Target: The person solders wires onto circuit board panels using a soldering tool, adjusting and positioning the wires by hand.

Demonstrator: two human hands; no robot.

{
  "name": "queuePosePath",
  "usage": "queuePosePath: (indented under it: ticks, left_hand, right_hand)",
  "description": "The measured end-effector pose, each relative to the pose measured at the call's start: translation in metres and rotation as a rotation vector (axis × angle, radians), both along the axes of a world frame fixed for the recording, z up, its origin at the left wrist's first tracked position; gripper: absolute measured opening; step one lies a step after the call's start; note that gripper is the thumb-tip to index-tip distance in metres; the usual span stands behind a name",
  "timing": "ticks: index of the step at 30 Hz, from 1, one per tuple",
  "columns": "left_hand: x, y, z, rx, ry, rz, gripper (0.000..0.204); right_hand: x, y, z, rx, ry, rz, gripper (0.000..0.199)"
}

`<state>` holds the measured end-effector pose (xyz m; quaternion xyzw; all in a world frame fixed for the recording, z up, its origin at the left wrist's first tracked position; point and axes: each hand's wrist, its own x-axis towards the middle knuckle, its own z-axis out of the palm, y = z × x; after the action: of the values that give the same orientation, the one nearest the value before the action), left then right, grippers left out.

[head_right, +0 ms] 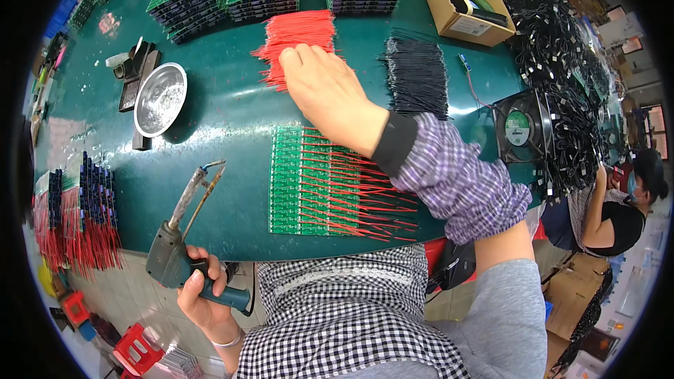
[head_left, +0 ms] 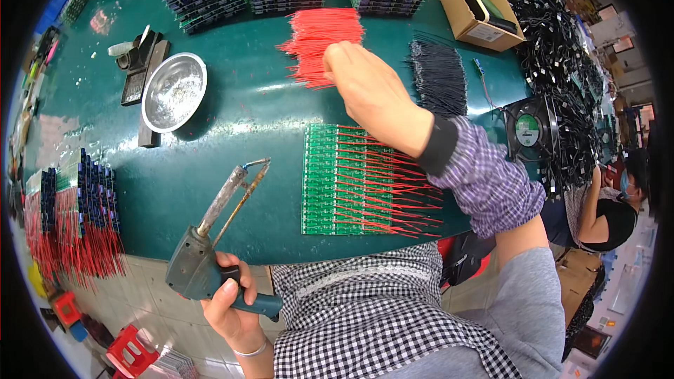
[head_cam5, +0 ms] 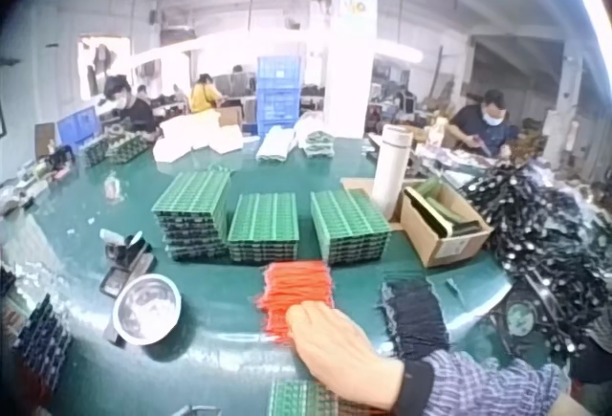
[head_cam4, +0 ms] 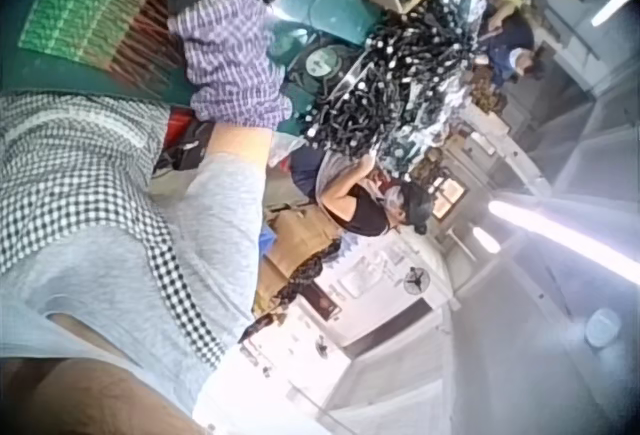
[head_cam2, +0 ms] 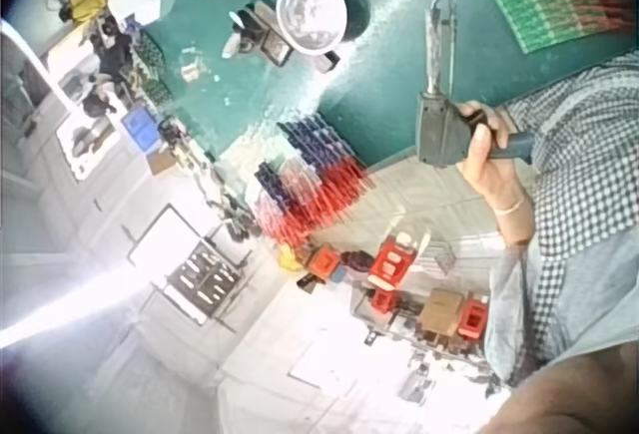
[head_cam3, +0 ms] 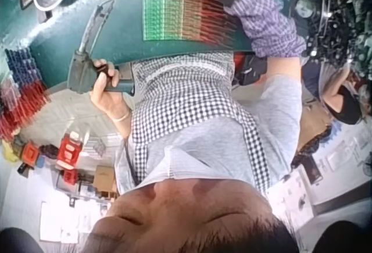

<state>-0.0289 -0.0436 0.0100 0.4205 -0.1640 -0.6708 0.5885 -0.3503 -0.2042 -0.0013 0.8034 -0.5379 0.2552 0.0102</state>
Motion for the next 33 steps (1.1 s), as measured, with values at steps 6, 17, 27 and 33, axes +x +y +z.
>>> queuePosePath:
  ticks: [6, 17, 27, 33]
  left_hand:
    - [0.004, 0.018, 0.005, 0.013, -0.025, -0.119, 0.041]
    - [0.012, 0.073, 0.017, 0.05, -0.873, -0.256, 0.027]
    - [0.016, 0.078, -0.001, -0.182, -1.079, -0.402, 0.025]
    - [0.015, 0.077, 0.0, -0.199, -1.097, -0.424, 0.024]
  right_hand:
    - [0.016, 0.101, 0.037, 0.259, -0.331, 0.131, 0.014]
    - [0.06, 0.173, 0.003, 0.327, -0.527, -0.066, 0.015]
    - [0.069, 0.176, -0.005, 0.213, -0.473, -0.083, 0.016]
    - [0.07, 0.177, -0.006, 0.189, -0.396, -0.085, 0.014]
